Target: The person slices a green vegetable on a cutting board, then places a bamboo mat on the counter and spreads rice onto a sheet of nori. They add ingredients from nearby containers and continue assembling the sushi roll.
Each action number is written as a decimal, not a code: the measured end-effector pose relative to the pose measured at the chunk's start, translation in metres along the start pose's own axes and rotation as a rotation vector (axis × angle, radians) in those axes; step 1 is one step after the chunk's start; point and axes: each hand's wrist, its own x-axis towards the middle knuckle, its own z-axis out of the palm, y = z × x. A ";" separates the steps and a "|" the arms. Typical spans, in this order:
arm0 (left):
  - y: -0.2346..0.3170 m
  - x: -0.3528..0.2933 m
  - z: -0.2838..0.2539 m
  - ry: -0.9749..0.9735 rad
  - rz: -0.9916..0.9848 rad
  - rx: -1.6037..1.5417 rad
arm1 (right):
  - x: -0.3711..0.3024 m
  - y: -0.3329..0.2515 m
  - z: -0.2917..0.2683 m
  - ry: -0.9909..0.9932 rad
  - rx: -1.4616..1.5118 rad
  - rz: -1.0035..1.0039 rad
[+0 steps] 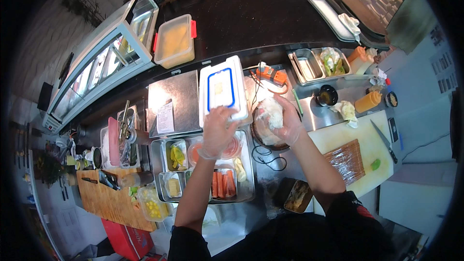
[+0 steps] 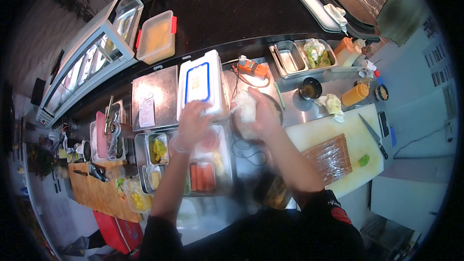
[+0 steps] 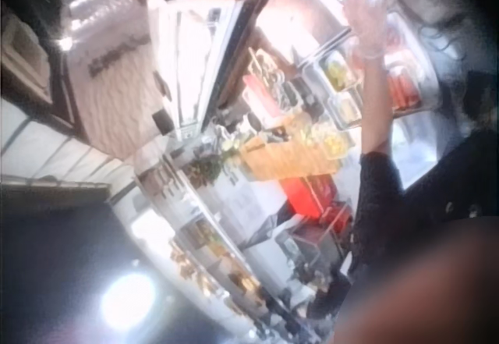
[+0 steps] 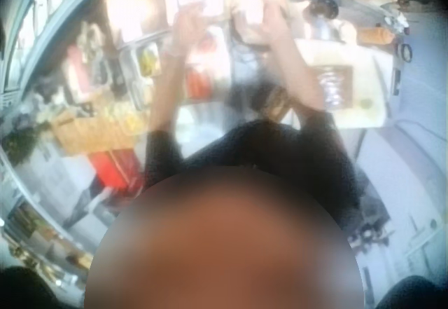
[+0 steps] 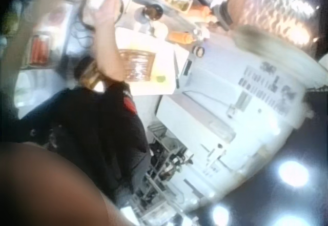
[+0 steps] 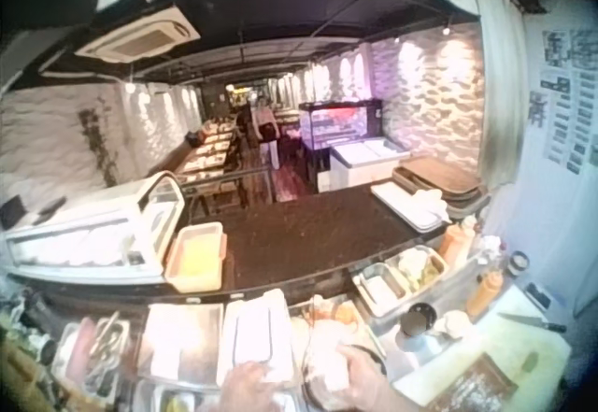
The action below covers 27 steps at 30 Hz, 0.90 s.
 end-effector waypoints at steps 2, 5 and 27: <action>0.003 -0.013 0.016 -0.080 -0.087 0.027 | -0.016 -0.006 -0.001 -0.025 0.048 0.026; 0.001 -0.019 0.026 -0.163 -0.168 0.099 | -0.020 -0.011 0.007 -0.076 0.095 0.076; 0.127 -0.082 0.024 0.651 -0.519 -2.156 | -0.118 0.113 0.082 -0.242 -2.166 -0.851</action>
